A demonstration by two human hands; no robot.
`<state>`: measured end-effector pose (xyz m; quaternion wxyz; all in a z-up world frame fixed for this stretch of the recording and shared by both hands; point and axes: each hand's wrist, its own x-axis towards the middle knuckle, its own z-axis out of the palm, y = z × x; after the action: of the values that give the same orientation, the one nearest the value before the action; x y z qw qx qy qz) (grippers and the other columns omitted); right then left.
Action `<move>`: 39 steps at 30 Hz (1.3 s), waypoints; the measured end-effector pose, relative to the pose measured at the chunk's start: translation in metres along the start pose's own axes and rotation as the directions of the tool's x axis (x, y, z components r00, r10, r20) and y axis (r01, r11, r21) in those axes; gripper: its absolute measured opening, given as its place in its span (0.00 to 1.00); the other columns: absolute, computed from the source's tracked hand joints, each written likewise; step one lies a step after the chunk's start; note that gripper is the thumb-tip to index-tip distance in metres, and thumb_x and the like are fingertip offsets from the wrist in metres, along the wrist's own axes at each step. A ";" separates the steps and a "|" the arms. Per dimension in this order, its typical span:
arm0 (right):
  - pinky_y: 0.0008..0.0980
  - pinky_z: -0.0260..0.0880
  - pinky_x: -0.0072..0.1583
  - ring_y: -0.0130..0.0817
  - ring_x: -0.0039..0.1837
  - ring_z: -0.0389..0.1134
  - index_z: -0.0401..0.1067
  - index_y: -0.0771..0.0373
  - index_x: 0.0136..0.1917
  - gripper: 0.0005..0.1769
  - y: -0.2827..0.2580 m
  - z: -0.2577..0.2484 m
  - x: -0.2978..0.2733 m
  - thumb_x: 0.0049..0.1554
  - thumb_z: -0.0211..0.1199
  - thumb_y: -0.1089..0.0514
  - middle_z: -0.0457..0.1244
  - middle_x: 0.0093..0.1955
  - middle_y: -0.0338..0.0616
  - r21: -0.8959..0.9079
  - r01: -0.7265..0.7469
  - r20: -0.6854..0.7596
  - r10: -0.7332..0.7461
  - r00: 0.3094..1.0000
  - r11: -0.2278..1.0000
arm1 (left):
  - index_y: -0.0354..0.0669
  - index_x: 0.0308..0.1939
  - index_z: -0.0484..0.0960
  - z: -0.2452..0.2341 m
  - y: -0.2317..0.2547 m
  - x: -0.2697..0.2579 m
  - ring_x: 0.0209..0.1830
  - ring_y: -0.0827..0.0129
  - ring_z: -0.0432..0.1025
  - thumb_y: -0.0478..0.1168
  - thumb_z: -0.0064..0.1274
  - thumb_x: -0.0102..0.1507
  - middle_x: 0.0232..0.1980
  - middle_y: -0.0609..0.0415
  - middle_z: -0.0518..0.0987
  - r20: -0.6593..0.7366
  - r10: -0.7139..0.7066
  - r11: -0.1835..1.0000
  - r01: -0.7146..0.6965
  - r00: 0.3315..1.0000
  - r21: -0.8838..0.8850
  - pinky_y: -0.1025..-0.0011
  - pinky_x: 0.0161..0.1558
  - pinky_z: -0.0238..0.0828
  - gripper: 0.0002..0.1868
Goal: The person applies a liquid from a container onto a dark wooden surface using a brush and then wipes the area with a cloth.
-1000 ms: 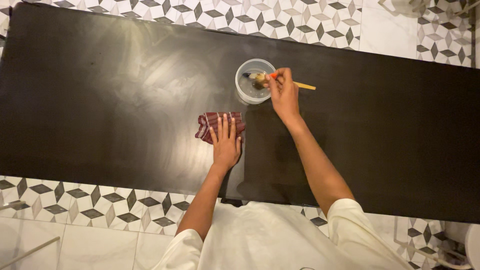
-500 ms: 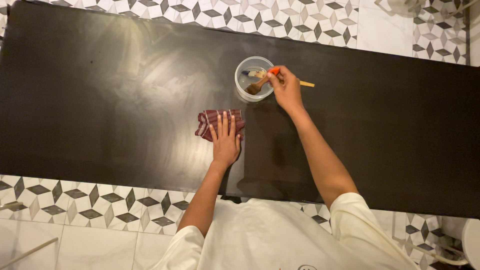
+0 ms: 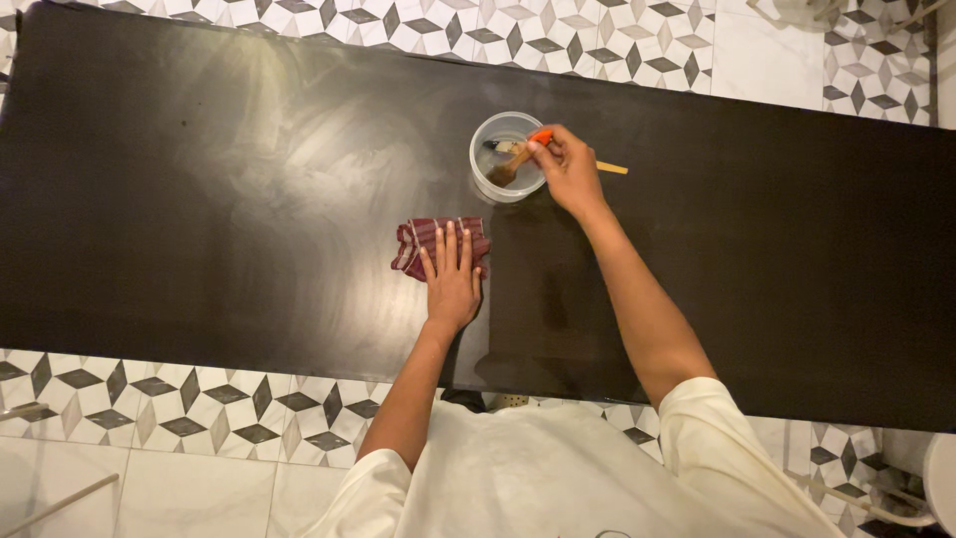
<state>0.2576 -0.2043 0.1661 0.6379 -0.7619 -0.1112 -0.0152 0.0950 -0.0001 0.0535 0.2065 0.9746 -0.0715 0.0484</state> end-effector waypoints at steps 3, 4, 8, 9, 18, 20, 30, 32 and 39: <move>0.24 0.75 0.55 0.23 0.54 0.74 0.73 0.68 0.56 0.07 -0.005 0.002 -0.003 0.66 0.61 0.63 0.72 0.50 0.43 -0.105 0.056 -0.088 -0.065 0.994 0.993 | 0.38 0.81 0.51 0.000 0.000 -0.001 0.85 0.45 0.37 0.46 0.47 0.68 0.84 0.39 0.43 0.000 -0.001 1.000 0.001 1.000 0.004 0.38 0.76 0.30 0.40; 0.24 0.74 0.54 0.23 0.53 0.73 0.73 0.68 0.56 0.07 -0.008 0.001 -0.002 0.66 0.61 0.62 0.72 0.50 0.43 -0.090 0.028 -0.055 -0.033 0.998 0.996 | 0.38 0.81 0.51 0.000 0.000 -0.001 0.85 0.45 0.37 0.46 0.47 0.68 0.84 0.39 0.43 0.002 -0.004 1.000 0.004 1.000 0.002 0.38 0.77 0.31 0.40; 0.25 0.72 0.51 0.24 0.51 0.72 0.73 0.69 0.56 0.07 -0.011 0.004 -0.005 0.66 0.61 0.63 0.72 0.50 0.44 -0.092 0.009 -0.075 -0.016 0.997 0.996 | 0.39 0.80 0.51 0.001 0.000 0.000 0.84 0.45 0.36 0.46 0.47 0.67 0.84 0.39 0.43 0.009 -0.007 1.000 0.007 1.000 -0.001 0.38 0.76 0.30 0.40; 0.25 0.72 0.52 0.25 0.51 0.72 0.74 0.69 0.56 0.08 -0.010 0.004 -0.006 0.66 0.61 0.63 0.72 0.50 0.44 -0.110 0.028 -0.116 -0.041 0.992 0.994 | 0.39 0.81 0.50 0.000 0.000 0.001 0.84 0.45 0.36 0.46 0.47 0.67 0.84 0.39 0.43 0.019 -0.016 1.000 0.016 1.000 -0.001 0.38 0.76 0.30 0.40; 0.30 0.77 0.53 0.35 0.50 0.76 0.68 0.70 0.61 0.13 0.059 0.013 -0.041 0.69 0.54 0.58 0.70 0.55 0.53 0.155 -0.003 -0.341 0.056 0.939 0.988 | 0.39 0.81 0.50 -0.005 0.003 0.000 0.84 0.45 0.35 0.46 0.47 0.68 0.84 0.40 0.42 0.024 -0.019 1.000 0.019 1.000 0.014 0.39 0.77 0.29 0.40; 0.31 0.77 0.51 0.36 0.47 0.76 0.66 0.69 0.60 0.12 0.072 0.020 -0.044 0.69 0.54 0.57 0.70 0.55 0.53 0.302 0.001 -0.383 0.120 0.916 0.953 | 0.39 0.81 0.51 -0.005 0.004 0.001 0.84 0.45 0.35 0.46 0.47 0.68 0.84 0.40 0.43 0.020 -0.021 1.000 0.020 1.000 0.013 0.39 0.76 0.29 0.40; 0.29 0.70 0.50 0.32 0.50 0.75 0.67 0.64 0.61 0.12 0.089 0.029 -0.015 0.70 0.55 0.55 0.71 0.56 0.48 0.405 -0.042 -0.295 0.174 0.939 0.913 | 0.40 0.81 0.51 -0.003 0.002 0.000 0.85 0.46 0.36 0.47 0.47 0.68 0.84 0.40 0.43 0.003 -0.016 0.999 0.016 1.000 0.033 0.39 0.77 0.29 0.40; 0.29 0.71 0.50 0.31 0.50 0.75 0.67 0.64 0.61 0.12 0.088 0.028 -0.009 0.69 0.55 0.55 0.72 0.56 0.46 0.434 -0.061 -0.241 0.182 0.953 0.899 | 0.39 0.80 0.51 -0.003 0.003 0.000 0.85 0.46 0.36 0.47 0.47 0.68 0.84 0.40 0.43 0.009 -0.019 0.999 0.019 1.000 0.034 0.39 0.77 0.29 0.40; 0.28 0.73 0.56 0.31 0.52 0.73 0.71 0.68 0.60 0.11 0.074 0.015 0.001 0.70 0.57 0.58 0.71 0.52 0.47 0.095 0.029 -0.195 -0.010 0.981 0.995 | 0.39 0.81 0.51 -0.005 0.004 0.000 0.85 0.46 0.36 0.46 0.46 0.68 0.84 0.40 0.43 0.029 -0.024 1.000 0.024 0.999 0.017 0.40 0.77 0.29 0.39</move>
<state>0.2706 -0.2016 0.0915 0.6820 -0.7235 -0.0563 -0.0903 0.0945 -0.0015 0.0599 0.1977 0.9777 -0.0624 0.0322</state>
